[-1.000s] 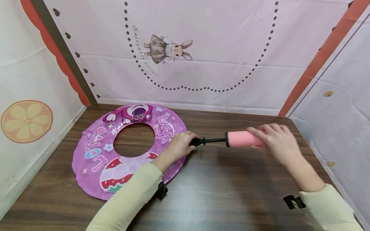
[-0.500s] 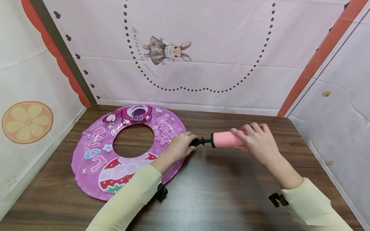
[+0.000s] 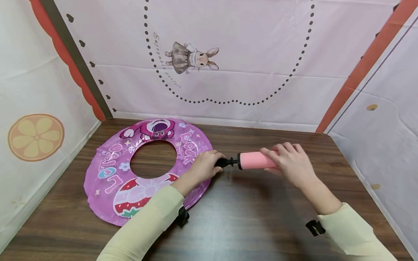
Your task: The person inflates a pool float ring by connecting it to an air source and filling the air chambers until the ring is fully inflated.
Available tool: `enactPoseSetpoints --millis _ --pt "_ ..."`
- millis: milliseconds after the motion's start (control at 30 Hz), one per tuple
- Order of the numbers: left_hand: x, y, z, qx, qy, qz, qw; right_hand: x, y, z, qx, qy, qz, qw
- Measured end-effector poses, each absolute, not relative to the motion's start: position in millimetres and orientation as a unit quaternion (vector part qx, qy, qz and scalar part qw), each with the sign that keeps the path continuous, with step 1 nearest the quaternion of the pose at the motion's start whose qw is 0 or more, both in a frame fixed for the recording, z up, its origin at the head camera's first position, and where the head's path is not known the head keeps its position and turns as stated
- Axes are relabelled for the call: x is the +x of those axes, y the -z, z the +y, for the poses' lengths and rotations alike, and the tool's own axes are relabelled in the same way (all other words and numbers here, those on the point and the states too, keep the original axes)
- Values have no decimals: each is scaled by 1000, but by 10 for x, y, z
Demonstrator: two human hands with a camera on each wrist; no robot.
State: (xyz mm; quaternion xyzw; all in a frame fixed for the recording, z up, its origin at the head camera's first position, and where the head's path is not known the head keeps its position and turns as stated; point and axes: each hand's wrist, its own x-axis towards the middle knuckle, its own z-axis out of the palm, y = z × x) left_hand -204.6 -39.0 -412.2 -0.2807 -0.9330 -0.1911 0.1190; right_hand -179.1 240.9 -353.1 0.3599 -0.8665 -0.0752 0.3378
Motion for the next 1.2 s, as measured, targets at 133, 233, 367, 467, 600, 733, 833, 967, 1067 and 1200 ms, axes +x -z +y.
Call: enactPoseSetpoints --millis 133,233,367,467,600,733,833,967,1067,1200 --pt "-2053 4129 -397 -281 188 -934 116 -1744 3435 2676 347 67 -879 321" --pt "-2053 4147 -423 -281 182 -934 124 -1689 3346 2888 329 58 -891 307" --pt "-2051 4168 -457 -282 174 -934 137 -1647 3279 3076 313 45 -898 306" --pt "-2048 4173 -438 -289 177 -930 144 -1672 3325 2999 326 47 -887 323" --pt "-2026 4170 -383 -293 190 -925 152 -1731 3464 2670 351 61 -869 343" --pt "-1996 4179 -340 -288 192 -926 150 -1764 3585 2390 350 76 -866 350" --pt "-1974 4191 -330 -287 187 -928 148 -1781 3658 2261 348 83 -867 347" --pt "-1974 4182 -333 -278 178 -932 147 -1815 3690 2197 352 77 -867 344" --pt "-1998 4161 -338 -272 172 -937 135 -1821 3674 2255 357 67 -868 338" --pt "-2022 4133 -353 -275 175 -938 115 -1791 3618 2436 356 59 -875 322"
